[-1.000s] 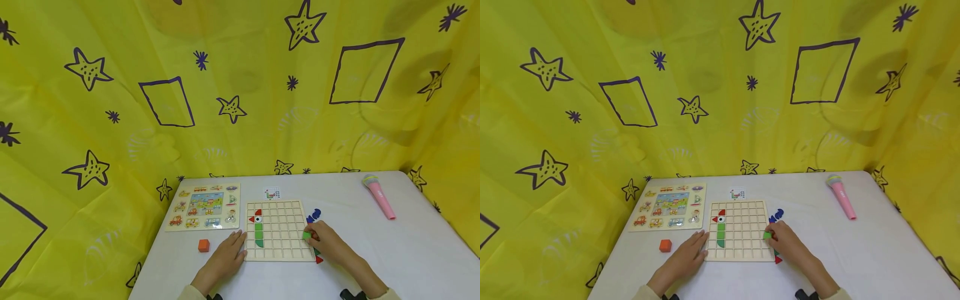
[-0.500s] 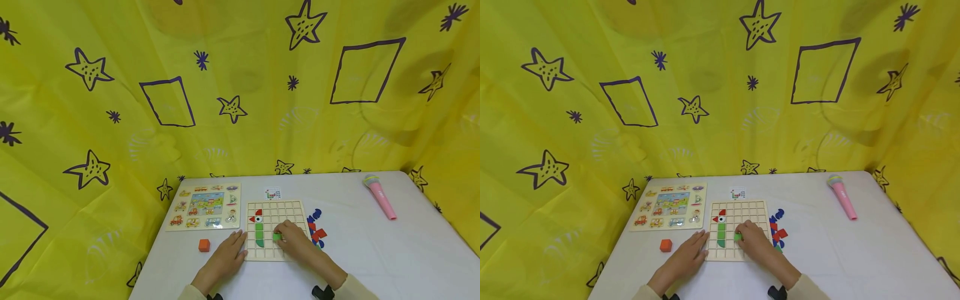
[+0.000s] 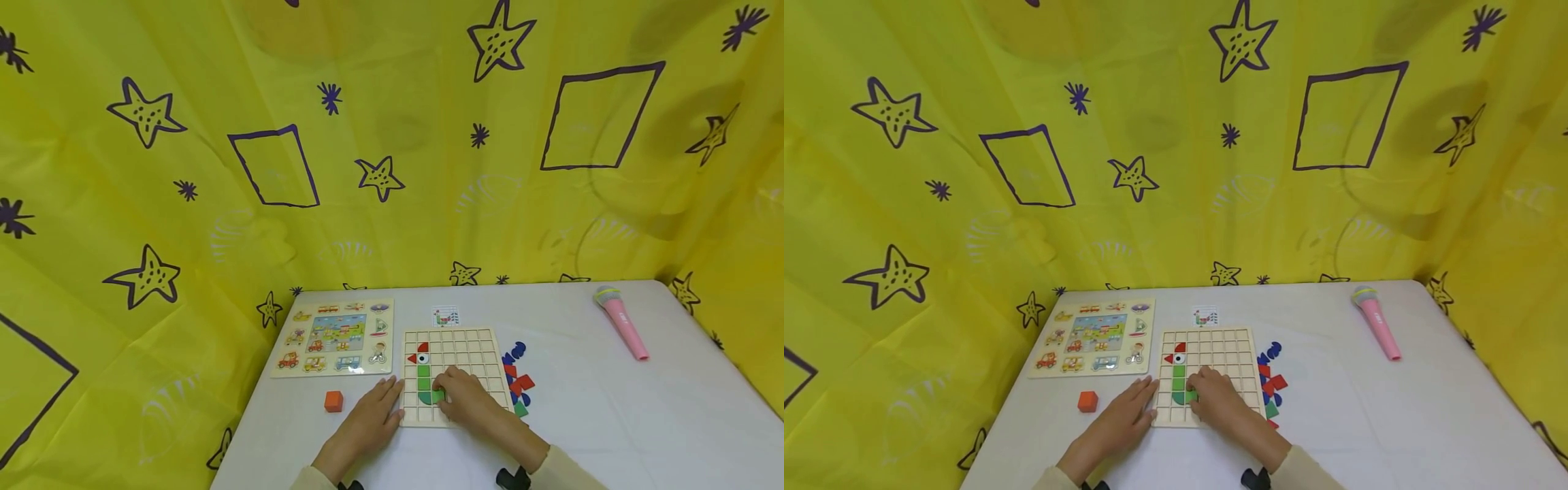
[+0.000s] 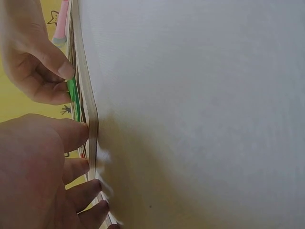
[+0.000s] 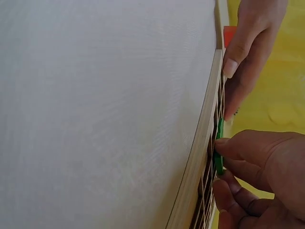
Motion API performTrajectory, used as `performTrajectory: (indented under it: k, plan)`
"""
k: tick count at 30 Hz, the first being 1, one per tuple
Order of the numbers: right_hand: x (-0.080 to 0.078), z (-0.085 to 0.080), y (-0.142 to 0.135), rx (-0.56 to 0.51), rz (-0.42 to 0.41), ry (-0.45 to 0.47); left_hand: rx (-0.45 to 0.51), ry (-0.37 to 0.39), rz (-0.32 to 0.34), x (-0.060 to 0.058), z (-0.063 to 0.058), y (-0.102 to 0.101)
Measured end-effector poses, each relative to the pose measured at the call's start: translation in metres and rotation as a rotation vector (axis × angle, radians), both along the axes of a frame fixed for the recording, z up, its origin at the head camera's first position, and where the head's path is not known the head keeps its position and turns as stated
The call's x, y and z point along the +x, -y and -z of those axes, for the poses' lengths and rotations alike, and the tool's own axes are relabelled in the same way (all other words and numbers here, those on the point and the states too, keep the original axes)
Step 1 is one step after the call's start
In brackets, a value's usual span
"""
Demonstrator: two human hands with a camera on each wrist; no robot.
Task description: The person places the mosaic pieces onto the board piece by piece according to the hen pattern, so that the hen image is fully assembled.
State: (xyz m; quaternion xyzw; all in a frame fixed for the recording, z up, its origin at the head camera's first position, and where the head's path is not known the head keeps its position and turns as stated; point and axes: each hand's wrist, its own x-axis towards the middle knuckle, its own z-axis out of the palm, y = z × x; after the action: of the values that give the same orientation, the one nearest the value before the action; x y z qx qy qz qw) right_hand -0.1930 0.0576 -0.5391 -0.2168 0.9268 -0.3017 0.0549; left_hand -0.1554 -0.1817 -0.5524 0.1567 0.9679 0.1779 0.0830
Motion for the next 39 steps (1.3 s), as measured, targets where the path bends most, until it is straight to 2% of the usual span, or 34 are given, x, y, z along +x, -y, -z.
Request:
performTrajectory:
  k: [11, 16, 20, 22, 28, 31, 34, 39]
  plan:
    - [0.000, 0.002, -0.007, -0.040, -0.100, -0.038, -0.009, -0.013, 0.006, 0.000, 0.001, 0.001]
    - [-0.001, 0.007, -0.011, -0.057, -0.117, -0.058, -0.006, -0.011, 0.004, -0.001, 0.001, 0.001]
    - [0.000, 0.004, -0.016, -0.064, -0.123, -0.054, -0.004, -0.005, 0.002, -0.001, 0.001, 0.001]
    - [0.000, 0.001, -0.021, -0.060, -0.109, -0.033, -0.002, -0.003, 0.004, -0.001, 0.001, 0.001]
    - [0.000, -0.005, -0.048, -0.030, -0.002, 0.023, 0.000, -0.008, 0.006, 0.001, -0.001, -0.001]
    - [-0.001, -0.011, -0.070, -0.038, 0.025, 0.017, -0.004, -0.014, 0.007, 0.001, -0.002, -0.001]
    - [-0.001, -0.016, -0.094, -0.054, 0.054, 0.047, -0.005, -0.016, 0.006, 0.001, -0.003, -0.001]
    - [-0.003, -0.018, -0.129, -0.034, 0.120, 0.154, -0.009, -0.007, -0.001, 0.001, -0.001, -0.001]
